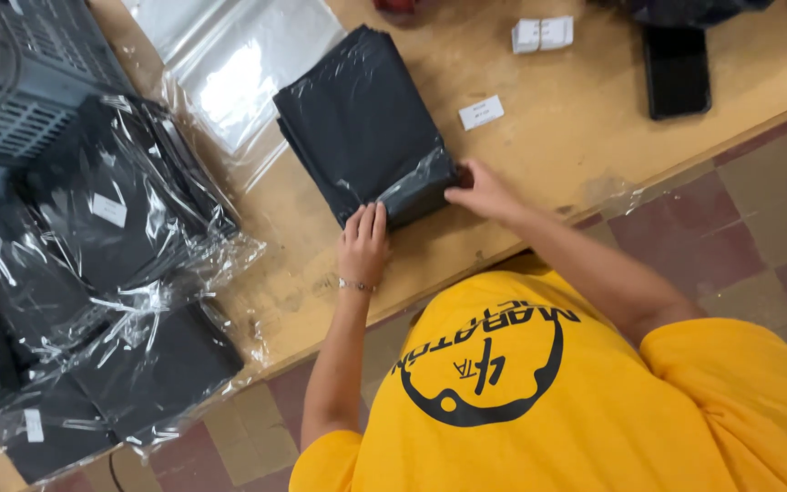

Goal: The person repeatedly takes black folded items from a red basket, places them into clear plastic bags, seals the bags, and affixes small white labels. The packaged items are stacked on the table. The person also handles empty plastic bags and labels throughout the process.

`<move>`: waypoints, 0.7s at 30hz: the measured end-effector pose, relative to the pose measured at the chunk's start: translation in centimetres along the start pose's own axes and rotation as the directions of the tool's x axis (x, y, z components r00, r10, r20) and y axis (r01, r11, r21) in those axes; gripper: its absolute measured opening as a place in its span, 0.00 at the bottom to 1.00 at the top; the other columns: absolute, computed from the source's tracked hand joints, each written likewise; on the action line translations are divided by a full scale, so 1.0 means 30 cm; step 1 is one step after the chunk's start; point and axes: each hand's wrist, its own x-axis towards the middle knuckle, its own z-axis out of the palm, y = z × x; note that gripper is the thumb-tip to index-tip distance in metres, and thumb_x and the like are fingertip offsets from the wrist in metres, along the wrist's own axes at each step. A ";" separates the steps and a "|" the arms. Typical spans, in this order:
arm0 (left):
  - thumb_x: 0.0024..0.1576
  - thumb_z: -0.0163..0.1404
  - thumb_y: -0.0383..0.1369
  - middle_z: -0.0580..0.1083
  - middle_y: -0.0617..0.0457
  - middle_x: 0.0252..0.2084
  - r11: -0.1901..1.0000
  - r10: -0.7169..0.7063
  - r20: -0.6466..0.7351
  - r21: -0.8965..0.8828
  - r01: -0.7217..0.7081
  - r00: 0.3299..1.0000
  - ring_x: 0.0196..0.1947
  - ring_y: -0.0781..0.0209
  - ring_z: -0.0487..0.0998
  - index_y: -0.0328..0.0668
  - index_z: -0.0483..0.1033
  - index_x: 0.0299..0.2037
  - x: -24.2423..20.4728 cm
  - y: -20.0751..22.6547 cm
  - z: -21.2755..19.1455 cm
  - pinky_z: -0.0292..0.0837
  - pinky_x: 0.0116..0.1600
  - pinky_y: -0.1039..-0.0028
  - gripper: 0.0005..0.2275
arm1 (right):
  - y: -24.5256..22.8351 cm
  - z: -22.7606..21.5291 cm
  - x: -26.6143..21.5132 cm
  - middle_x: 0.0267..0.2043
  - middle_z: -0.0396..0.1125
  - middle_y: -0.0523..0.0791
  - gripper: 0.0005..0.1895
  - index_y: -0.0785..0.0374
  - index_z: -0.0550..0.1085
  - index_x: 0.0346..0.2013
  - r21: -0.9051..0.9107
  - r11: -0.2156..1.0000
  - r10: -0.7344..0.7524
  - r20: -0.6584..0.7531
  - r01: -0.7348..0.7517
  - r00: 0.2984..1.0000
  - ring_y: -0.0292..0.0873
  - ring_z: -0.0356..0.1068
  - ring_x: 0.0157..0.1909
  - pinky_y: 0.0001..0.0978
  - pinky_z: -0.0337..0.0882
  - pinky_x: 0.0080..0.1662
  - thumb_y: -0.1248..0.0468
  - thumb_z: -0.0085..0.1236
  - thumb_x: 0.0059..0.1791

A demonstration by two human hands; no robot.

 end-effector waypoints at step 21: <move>0.60 0.43 0.28 0.77 0.41 0.40 0.747 -0.320 0.272 -0.517 0.418 0.907 0.39 0.35 0.77 0.44 0.73 0.42 1.861 -0.401 0.471 0.69 0.43 0.50 0.05 | -0.402 -0.572 -0.111 0.43 0.73 0.41 0.12 0.58 0.76 0.48 0.244 0.970 -0.101 0.417 -0.004 0.903 0.35 0.72 0.43 0.26 0.73 0.47 0.62 0.56 0.50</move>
